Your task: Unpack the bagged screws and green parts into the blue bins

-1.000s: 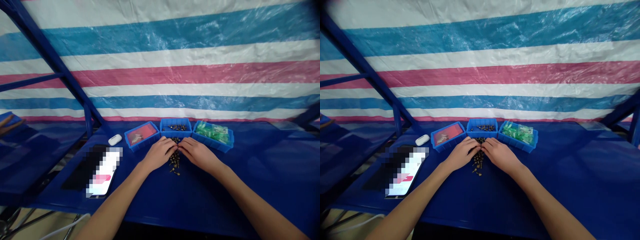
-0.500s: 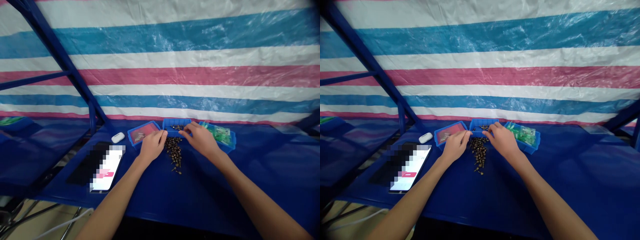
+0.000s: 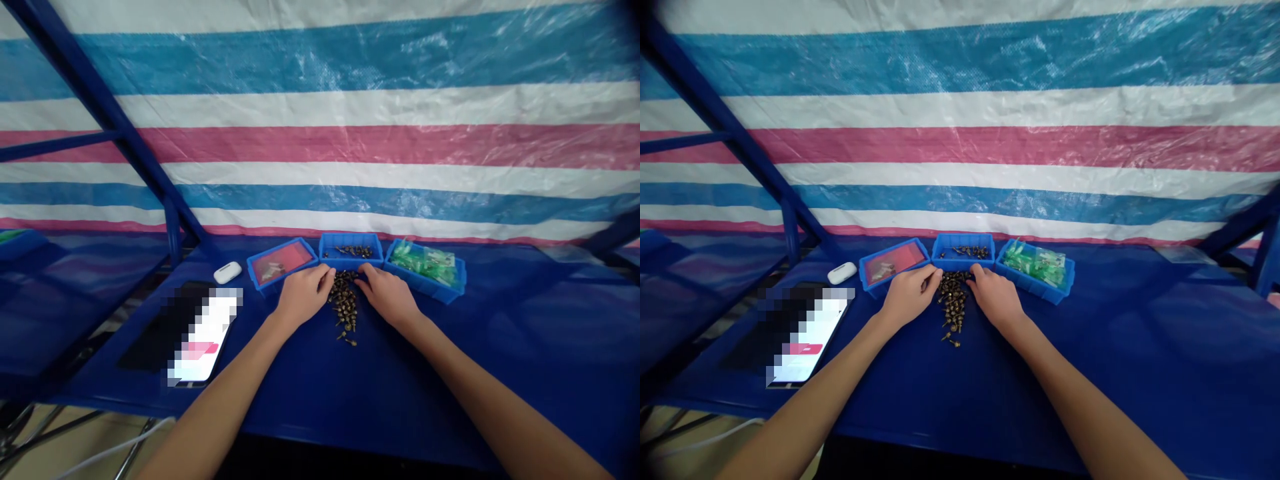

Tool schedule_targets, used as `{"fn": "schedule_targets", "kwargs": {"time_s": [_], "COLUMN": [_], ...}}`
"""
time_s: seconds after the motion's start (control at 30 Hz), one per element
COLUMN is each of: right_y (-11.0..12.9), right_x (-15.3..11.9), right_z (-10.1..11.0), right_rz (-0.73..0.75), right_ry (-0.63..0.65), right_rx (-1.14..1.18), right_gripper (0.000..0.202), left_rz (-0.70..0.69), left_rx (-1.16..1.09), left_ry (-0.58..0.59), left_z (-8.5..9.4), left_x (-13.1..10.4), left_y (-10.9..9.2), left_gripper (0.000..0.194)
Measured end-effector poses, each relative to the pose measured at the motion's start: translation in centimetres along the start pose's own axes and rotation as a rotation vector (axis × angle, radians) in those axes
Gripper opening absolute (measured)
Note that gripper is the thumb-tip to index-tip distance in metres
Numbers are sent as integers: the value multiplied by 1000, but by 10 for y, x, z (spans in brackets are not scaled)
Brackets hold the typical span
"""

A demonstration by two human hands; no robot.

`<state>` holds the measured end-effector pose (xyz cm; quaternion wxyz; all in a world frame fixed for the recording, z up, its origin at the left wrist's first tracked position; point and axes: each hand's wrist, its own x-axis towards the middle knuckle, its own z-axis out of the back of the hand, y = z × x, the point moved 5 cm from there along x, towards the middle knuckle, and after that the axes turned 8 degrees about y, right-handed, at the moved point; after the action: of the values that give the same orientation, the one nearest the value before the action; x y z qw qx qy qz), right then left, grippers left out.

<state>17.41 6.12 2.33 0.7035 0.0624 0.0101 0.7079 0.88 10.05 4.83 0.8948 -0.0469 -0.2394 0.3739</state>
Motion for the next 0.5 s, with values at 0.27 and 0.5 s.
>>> {"fn": "schedule_targets", "kwargs": {"time_s": [0.27,0.5], "right_y": [0,8], "right_x": [0,-20], "right_z": [2,24], "right_rz": [60,264], "right_ry": [36,-206], "right_rx": [11,245], "right_gripper": [19,26], "left_rz": [9,-54], "left_rx": [-25,-379], "left_ry": [13,151], "left_z": [-1,-3], "left_x": [-1,4], "left_y": [-2,-8], "left_gripper": [34,28]}}
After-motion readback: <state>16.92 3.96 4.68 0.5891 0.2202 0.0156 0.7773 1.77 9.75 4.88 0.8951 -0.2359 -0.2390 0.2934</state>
